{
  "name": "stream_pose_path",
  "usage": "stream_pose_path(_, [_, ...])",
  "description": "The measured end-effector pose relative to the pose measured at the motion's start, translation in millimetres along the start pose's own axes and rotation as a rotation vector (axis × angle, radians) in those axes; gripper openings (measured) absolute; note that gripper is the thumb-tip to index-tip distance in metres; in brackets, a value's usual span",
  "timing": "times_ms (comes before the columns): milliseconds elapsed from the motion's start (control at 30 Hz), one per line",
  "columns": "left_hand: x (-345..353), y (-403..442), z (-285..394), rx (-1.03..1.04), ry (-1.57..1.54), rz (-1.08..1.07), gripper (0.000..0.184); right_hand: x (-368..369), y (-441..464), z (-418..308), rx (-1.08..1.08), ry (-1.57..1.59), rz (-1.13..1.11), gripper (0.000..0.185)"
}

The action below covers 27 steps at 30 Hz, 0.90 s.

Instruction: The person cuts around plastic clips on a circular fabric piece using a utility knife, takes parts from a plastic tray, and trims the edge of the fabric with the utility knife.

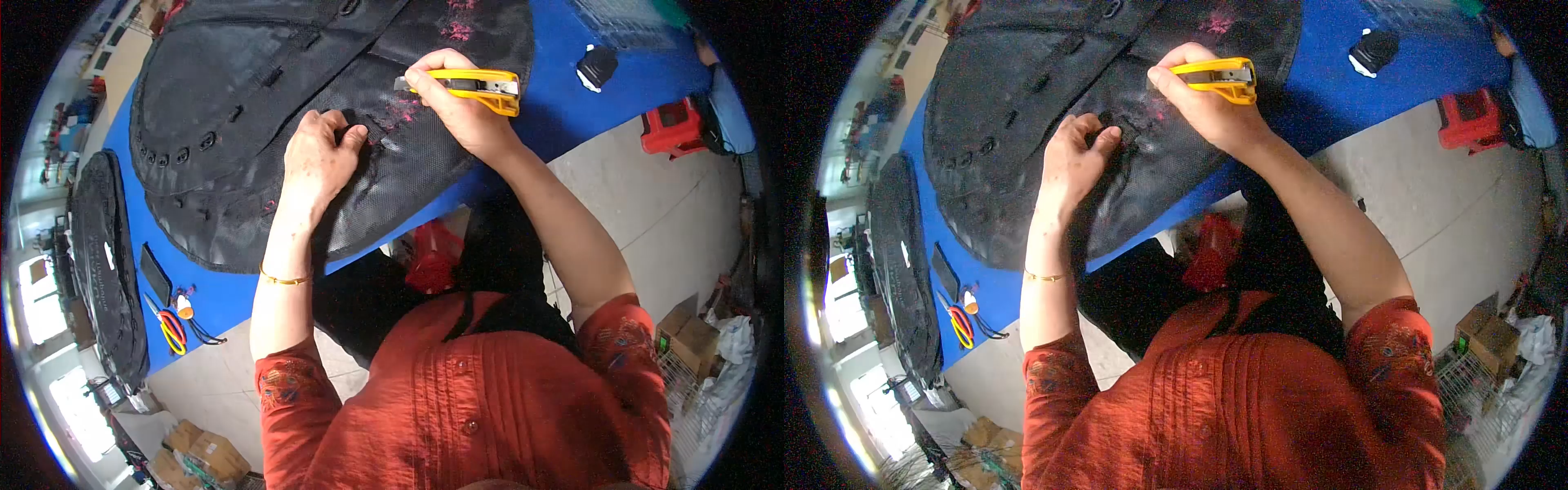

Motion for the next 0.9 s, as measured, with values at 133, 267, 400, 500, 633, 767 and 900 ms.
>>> stream_pose_path(133, [-21, -17, 20, 0.219, 0.421, 0.274, 0.027, -4, 4, 11, 0.077, 0.069, 0.059, 0.018])
stream_pose_path(267, [-52, -57, 73, 0.323, 0.108, 0.431, 0.019, -5, 6, 14, 0.117, 0.191, 0.074, 0.018])
stream_pose_path(400, [-64, -108, 115, 0.055, -0.979, 0.097, 0.009, -1, 6, 15, 0.112, 0.257, 0.070, 0.018])
stream_pose_path(500, [-84, -133, 156, 0.214, -1.624, -0.068, 0.013, -2, 7, 19, 0.158, 0.213, 0.051, 0.022])
stream_pose_path(633, [-110, -148, 190, 0.438, -1.853, -0.183, 0.021, -4, 5, 15, 0.129, 0.193, 0.013, 0.026])
stream_pose_path(767, [-126, -159, 187, 0.414, -1.878, -0.182, 0.022, -6, 12, 43, 0.143, 0.050, 0.003, 0.027])
stream_pose_path(900, [-119, -151, 187, 0.370, -1.867, -0.138, 0.023, -4, 11, 30, 0.182, 0.159, 0.043, 0.012])
Point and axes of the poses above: each hand's wrist, its own y-axis towards the middle knuckle, its own x-axis out of the palm, z = x × y, the point moved 8 cm from there along y, towards the middle knuckle, and after that the axes turned 14 degrees about z, right-handed, at the moved point
